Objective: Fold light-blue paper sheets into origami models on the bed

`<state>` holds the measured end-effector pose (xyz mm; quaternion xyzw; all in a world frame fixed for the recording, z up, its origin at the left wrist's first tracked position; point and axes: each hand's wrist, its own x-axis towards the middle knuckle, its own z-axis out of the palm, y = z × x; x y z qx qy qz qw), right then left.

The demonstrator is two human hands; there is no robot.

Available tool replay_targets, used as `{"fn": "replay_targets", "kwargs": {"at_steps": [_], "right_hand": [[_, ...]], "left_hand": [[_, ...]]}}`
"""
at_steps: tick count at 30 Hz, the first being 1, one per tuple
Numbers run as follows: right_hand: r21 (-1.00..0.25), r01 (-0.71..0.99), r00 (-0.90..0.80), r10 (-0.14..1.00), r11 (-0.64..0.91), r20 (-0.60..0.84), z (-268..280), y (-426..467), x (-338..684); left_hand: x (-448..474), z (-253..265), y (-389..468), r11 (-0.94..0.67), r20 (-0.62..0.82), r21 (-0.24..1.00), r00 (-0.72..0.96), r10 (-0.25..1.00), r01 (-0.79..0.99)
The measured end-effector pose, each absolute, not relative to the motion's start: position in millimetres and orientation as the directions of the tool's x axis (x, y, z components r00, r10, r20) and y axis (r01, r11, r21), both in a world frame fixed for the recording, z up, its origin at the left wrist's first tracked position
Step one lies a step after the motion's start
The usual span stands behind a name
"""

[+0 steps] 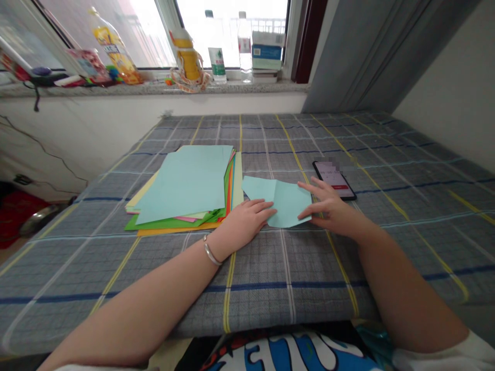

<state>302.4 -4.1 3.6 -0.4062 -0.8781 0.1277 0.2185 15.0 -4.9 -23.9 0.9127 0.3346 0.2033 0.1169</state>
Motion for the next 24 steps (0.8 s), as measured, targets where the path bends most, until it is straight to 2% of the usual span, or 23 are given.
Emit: {"fn": "replay_targets", "kwargs": {"at_steps": [5, 9, 11, 13, 16, 19, 24], "right_hand": [[-0.592, 0.504, -0.662, 0.721, 0.629, 0.202, 5, -4, 300], [-0.721, 0.489, -0.636, 0.766, 0.490, 0.089, 4, -6, 295], [-0.742, 0.503, -0.606, 0.793, 0.443, 0.062, 2, -5, 291], [-0.707, 0.534, -0.574, 0.813, 0.464, 0.099, 0, -3, 289], [-0.573, 0.640, -0.510, 0.841, 0.512, 0.182, -5, 2, 284], [-0.472, 0.753, -0.411, 0.887, 0.459, 0.209, -12, 6, 278], [-0.474, 0.810, -0.263, 0.937, 0.345, 0.231, -24, 13, 266]], "left_hand": [[12, -20, -1, -0.769, 0.307, 0.417, 0.722, 0.620, 0.484], [13, -19, -2, -0.765, 0.290, 0.416, 0.725, 0.624, 0.492], [14, -20, -4, -0.749, 0.271, 0.429, 0.718, 0.641, 0.505], [15, -21, -6, -0.722, 0.233, 0.429, 0.705, 0.670, 0.544], [16, -23, -7, -0.694, 0.162, 0.400, 0.699, 0.696, 0.598], [15, -24, -6, -0.687, 0.153, 0.400, 0.695, 0.703, 0.607], [14, -28, -2, -0.647, 0.180, 0.469, 0.653, 0.736, 0.601]]}}
